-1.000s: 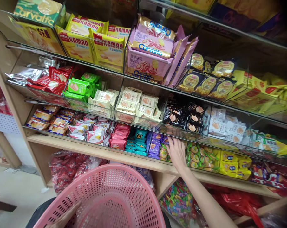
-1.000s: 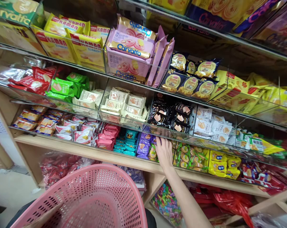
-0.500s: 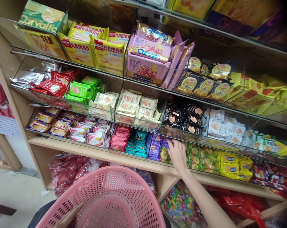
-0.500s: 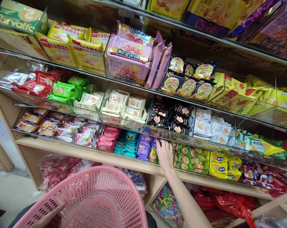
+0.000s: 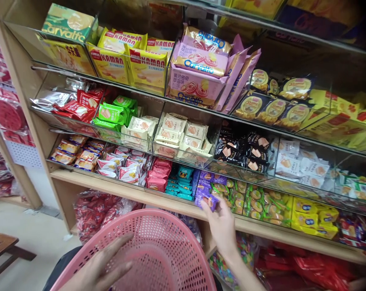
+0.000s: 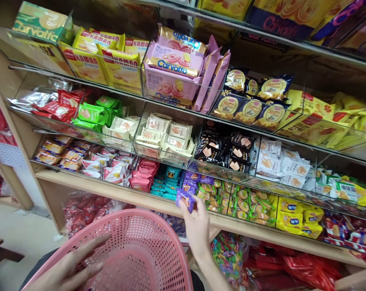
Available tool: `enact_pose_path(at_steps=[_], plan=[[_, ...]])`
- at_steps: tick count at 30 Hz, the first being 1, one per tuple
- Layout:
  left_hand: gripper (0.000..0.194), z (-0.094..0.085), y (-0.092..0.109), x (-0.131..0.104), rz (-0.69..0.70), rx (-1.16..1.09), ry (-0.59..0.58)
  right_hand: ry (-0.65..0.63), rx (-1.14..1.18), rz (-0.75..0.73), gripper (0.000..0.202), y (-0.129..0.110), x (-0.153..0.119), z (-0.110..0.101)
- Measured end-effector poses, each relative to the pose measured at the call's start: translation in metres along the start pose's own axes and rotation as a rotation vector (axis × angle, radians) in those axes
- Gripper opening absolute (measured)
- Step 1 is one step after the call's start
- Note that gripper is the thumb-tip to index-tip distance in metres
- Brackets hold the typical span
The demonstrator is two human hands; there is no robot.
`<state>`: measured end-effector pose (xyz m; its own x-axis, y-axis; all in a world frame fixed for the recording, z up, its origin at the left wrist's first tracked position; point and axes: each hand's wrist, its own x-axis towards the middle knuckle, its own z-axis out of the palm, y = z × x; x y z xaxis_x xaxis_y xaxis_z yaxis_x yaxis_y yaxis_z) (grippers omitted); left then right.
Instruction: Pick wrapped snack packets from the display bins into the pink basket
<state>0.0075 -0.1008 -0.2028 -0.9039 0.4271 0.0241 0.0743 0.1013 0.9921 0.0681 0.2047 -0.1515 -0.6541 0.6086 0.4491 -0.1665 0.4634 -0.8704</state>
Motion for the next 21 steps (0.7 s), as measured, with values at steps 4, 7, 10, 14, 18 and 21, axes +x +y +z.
enact_pose_path(at_steps=[4,7,10,14,18,21], plan=[[0.046,0.032,0.031,0.013,-0.029,-0.01,-0.194,-0.201,0.687,0.498,0.037,-0.027,-0.043,0.044],[0.042,0.054,0.045,0.02,0.03,-0.215,-0.304,-0.245,0.898,0.637,0.029,-0.032,-0.064,0.065],[0.041,0.063,0.051,0.023,-0.028,-0.375,-0.293,-0.239,0.975,0.69,0.023,-0.028,-0.078,0.078],[0.035,0.064,0.041,0.024,-0.152,-0.5,-0.263,-0.268,0.941,0.683,0.025,-0.017,-0.092,0.09],[0.031,0.064,0.022,0.025,-0.24,-0.56,-0.235,-0.312,0.814,0.623,0.027,-0.007,-0.099,0.093],[0.033,0.059,0.012,0.027,-0.336,-0.596,-0.182,-0.301,0.657,0.578,0.032,-0.004,-0.094,0.082]])
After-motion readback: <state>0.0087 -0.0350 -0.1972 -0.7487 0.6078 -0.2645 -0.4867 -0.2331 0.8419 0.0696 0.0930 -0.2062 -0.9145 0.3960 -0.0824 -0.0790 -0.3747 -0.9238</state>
